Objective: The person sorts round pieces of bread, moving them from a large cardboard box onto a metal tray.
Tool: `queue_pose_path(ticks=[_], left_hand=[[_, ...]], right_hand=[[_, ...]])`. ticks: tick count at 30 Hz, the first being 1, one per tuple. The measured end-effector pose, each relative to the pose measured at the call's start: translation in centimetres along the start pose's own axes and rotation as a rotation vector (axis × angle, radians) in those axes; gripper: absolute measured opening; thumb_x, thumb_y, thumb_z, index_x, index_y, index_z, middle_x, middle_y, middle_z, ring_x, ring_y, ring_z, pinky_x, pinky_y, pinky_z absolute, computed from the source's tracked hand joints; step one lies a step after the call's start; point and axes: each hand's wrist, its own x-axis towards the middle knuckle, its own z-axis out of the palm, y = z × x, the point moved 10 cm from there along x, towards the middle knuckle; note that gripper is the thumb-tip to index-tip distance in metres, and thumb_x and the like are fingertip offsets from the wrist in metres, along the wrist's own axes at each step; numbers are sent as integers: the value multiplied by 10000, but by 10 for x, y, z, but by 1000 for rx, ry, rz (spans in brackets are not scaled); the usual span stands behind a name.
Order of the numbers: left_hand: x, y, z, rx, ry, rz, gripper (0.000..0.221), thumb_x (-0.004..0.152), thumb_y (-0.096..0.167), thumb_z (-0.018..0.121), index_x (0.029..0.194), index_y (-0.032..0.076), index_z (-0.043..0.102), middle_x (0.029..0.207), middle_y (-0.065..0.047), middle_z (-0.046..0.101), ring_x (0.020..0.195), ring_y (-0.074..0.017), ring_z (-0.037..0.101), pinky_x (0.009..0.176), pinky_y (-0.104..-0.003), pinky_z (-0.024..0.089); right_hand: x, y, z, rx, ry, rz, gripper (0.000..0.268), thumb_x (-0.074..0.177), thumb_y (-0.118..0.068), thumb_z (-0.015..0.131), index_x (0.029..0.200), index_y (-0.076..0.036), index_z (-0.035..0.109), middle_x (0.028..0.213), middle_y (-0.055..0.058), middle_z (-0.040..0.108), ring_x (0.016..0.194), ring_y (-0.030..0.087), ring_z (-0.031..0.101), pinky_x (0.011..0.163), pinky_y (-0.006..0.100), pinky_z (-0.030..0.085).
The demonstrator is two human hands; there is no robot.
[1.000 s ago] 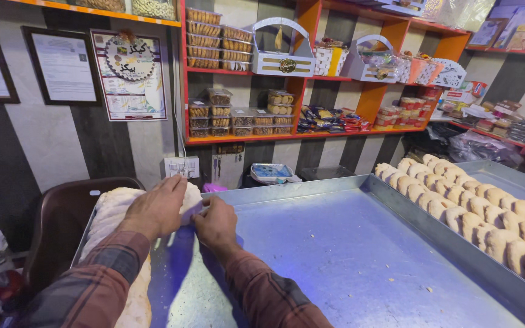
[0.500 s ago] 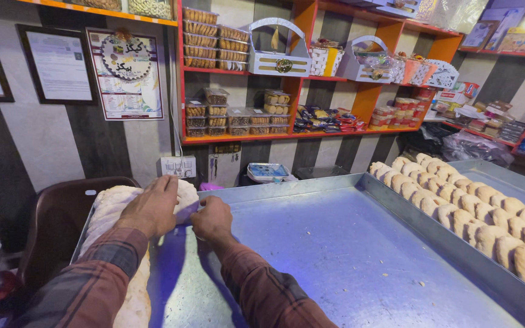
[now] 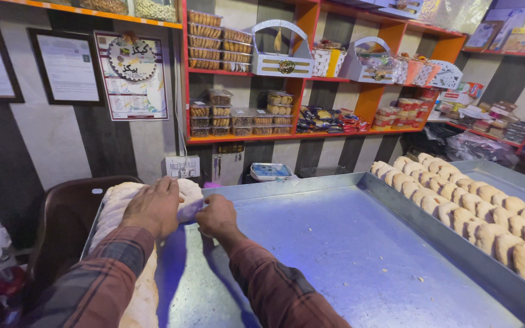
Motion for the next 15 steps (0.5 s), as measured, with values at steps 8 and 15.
queue_pose_path(ticks=[8, 15], left_hand=[[-39, 37, -20, 72, -63, 68, 574, 927, 196, 495, 1489, 83, 481, 1600, -82, 428, 1463, -297, 460, 1248, -473, 274], [-50, 41, 8, 122, -102, 57, 475, 895, 182, 518, 1350, 130, 640, 1570, -20, 488, 1447, -251, 457, 1224, -503, 254]], right_hand=[[0, 5, -5, -73, -11, -47, 556, 807, -268, 726, 1338, -122, 647, 1139, 32, 776, 1224, 278, 670, 1070, 479, 529], [-36, -18, -16, -133, -15, -125, 536, 824, -296, 678, 1325, -110, 644, 1151, 75, 774, 1234, 319, 661, 1076, 517, 517]])
